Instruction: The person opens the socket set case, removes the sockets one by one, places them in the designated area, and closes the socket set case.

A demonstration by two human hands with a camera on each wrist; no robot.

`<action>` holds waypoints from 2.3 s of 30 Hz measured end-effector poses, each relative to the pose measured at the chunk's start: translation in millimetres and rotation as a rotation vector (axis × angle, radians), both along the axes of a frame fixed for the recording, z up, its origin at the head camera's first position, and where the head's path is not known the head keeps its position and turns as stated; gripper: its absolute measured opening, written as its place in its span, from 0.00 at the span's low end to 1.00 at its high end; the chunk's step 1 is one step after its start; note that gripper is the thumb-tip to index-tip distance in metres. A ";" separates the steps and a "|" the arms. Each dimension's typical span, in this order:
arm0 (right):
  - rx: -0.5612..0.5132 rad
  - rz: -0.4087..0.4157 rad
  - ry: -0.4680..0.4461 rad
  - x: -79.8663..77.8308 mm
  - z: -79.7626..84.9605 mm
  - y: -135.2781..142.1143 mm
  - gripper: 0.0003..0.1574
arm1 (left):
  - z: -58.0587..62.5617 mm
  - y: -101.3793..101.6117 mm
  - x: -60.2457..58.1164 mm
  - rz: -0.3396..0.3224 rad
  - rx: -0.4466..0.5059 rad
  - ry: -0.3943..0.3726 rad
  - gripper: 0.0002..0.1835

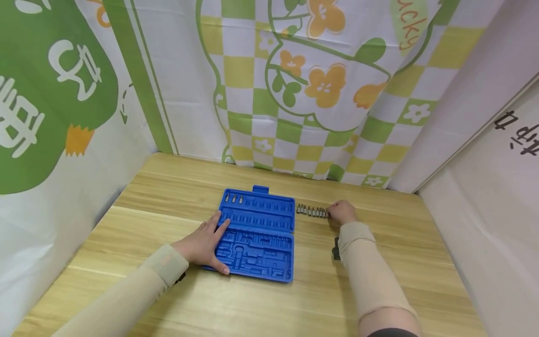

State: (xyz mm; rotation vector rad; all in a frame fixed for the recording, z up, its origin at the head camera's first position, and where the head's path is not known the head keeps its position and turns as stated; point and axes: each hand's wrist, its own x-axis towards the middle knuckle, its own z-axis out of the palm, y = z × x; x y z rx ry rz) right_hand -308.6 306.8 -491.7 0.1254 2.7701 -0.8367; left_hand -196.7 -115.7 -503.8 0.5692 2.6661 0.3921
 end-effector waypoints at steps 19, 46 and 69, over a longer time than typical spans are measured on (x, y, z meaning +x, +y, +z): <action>-0.148 0.007 0.077 -25.0 14.6 -76.9 0.23 | -7.2 -1.3 5.5 0.010 0.004 0.003 0.79; -0.031 0.120 0.106 -19.5 -2.7 -256.9 0.14 | 1.0 -3.7 4.9 0.008 -0.013 0.006 0.78; -0.121 -0.091 0.094 -15.5 -18.6 -267.6 0.14 | -3.3 0.4 2.3 -0.018 -0.018 0.053 0.78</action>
